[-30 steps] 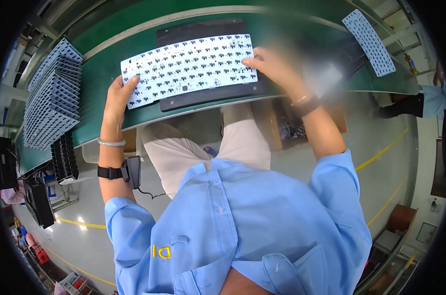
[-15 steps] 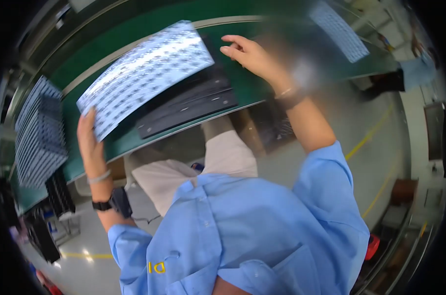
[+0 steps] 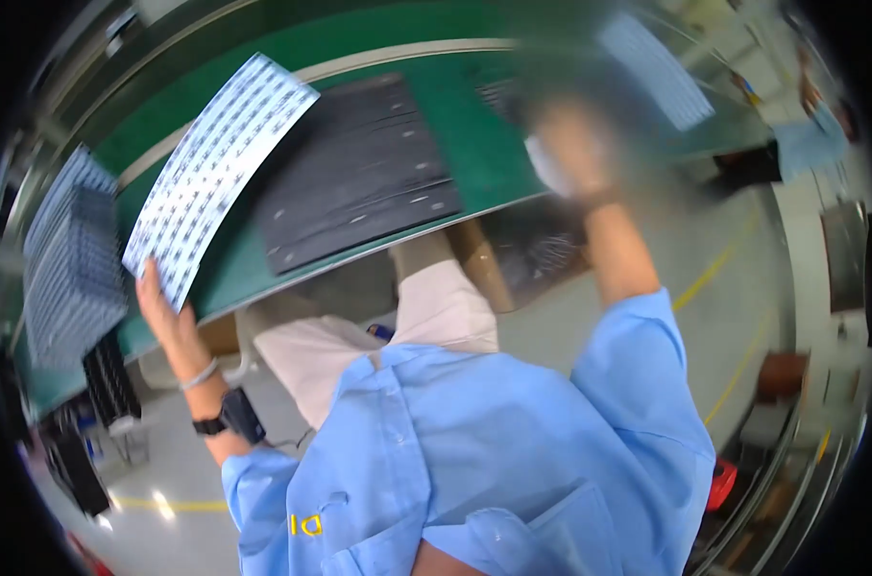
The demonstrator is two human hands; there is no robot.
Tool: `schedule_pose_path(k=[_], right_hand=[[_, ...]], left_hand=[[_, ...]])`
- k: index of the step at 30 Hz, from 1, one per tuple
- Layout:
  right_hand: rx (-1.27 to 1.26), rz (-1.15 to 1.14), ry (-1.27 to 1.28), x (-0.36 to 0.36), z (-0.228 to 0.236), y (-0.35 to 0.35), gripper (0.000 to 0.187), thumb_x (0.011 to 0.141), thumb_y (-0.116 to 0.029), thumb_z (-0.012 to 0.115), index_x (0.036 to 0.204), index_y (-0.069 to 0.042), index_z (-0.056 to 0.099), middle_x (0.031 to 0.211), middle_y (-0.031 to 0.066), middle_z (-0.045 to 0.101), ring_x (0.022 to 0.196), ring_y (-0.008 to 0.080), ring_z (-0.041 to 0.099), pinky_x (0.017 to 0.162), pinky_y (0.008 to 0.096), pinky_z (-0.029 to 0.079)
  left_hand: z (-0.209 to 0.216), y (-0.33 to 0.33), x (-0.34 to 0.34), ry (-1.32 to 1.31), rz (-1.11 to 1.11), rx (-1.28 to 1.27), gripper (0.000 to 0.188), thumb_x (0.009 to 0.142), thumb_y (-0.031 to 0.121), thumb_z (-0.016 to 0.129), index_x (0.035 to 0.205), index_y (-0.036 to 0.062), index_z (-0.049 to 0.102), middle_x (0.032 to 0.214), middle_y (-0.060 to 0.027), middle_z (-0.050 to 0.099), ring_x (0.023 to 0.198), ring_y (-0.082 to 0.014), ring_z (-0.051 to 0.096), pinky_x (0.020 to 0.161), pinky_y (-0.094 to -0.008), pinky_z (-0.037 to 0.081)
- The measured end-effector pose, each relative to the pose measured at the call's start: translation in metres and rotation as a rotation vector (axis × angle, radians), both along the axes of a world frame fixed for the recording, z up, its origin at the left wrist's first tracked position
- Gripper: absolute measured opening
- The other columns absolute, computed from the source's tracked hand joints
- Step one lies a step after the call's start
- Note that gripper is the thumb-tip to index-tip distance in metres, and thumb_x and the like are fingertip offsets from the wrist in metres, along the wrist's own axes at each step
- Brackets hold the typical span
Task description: The person wipes a black plate with a cloth, places a circuit board onto it, and presses it down before placing the board into a box.
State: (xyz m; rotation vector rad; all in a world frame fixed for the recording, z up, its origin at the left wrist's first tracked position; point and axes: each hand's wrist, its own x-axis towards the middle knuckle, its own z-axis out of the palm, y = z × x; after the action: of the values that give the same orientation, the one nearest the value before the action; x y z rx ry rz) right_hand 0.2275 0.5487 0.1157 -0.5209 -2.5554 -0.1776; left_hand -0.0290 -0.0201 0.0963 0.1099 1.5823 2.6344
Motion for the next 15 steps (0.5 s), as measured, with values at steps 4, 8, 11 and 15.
schedule_pose_path(k=[4, 8, 11, 15], right_hand=[[-0.301, 0.123, 0.145, -0.005, 0.044, 0.006, 0.029, 0.072, -0.016, 0.056, 0.096, -0.002, 0.061, 0.078, 0.0143, 0.062, 0.068, 0.0215, 0.059, 0.061, 0.0313, 0.046], [-0.768, 0.215, 0.118, -0.051, 0.107, -0.111, 0.028, 0.073, -0.016, 0.054, 0.097, -0.002, 0.06, 0.089, 0.0129, 0.058, 0.074, 0.0231, 0.057, 0.067, 0.0292, 0.045], [-0.312, 0.564, -0.02, -0.081, 0.097, -0.177, 0.028, 0.071, -0.017, 0.055, 0.096, -0.004, 0.061, 0.093, 0.0122, 0.056, 0.085, 0.0274, 0.054, 0.076, 0.0345, 0.045], [-0.322, 0.834, -0.103, -0.124, 0.064, -0.27, 0.027, 0.071, -0.016, 0.055, 0.095, -0.005, 0.06, 0.099, 0.01, 0.054, 0.098, 0.0292, 0.048, 0.083, 0.0385, 0.041]], left_hand=[[-0.01, 0.019, -0.003, 0.015, 0.027, 0.201, 0.029, 0.087, 0.013, 0.052, 0.112, -0.0005, 0.049, 0.107, -0.0117, 0.059, 0.094, -0.0188, 0.059, 0.08, -0.0306, 0.049], [-0.015, 0.005, 0.007, 0.025, 0.114, 0.303, 0.029, 0.088, 0.012, 0.051, 0.113, -0.0013, 0.047, 0.109, -0.0125, 0.058, 0.094, -0.0193, 0.059, 0.081, -0.0317, 0.049], [-0.007, 0.017, 0.011, 0.036, 0.12, 0.343, 0.03, 0.088, 0.011, 0.051, 0.114, -0.0016, 0.047, 0.11, -0.0131, 0.057, 0.095, -0.0201, 0.059, 0.082, -0.0322, 0.05], [0.0, 0.022, 0.013, 0.057, 0.115, 0.322, 0.03, 0.087, 0.01, 0.051, 0.115, -0.0014, 0.046, 0.109, -0.0137, 0.057, 0.095, -0.0214, 0.059, 0.083, -0.0329, 0.05]])
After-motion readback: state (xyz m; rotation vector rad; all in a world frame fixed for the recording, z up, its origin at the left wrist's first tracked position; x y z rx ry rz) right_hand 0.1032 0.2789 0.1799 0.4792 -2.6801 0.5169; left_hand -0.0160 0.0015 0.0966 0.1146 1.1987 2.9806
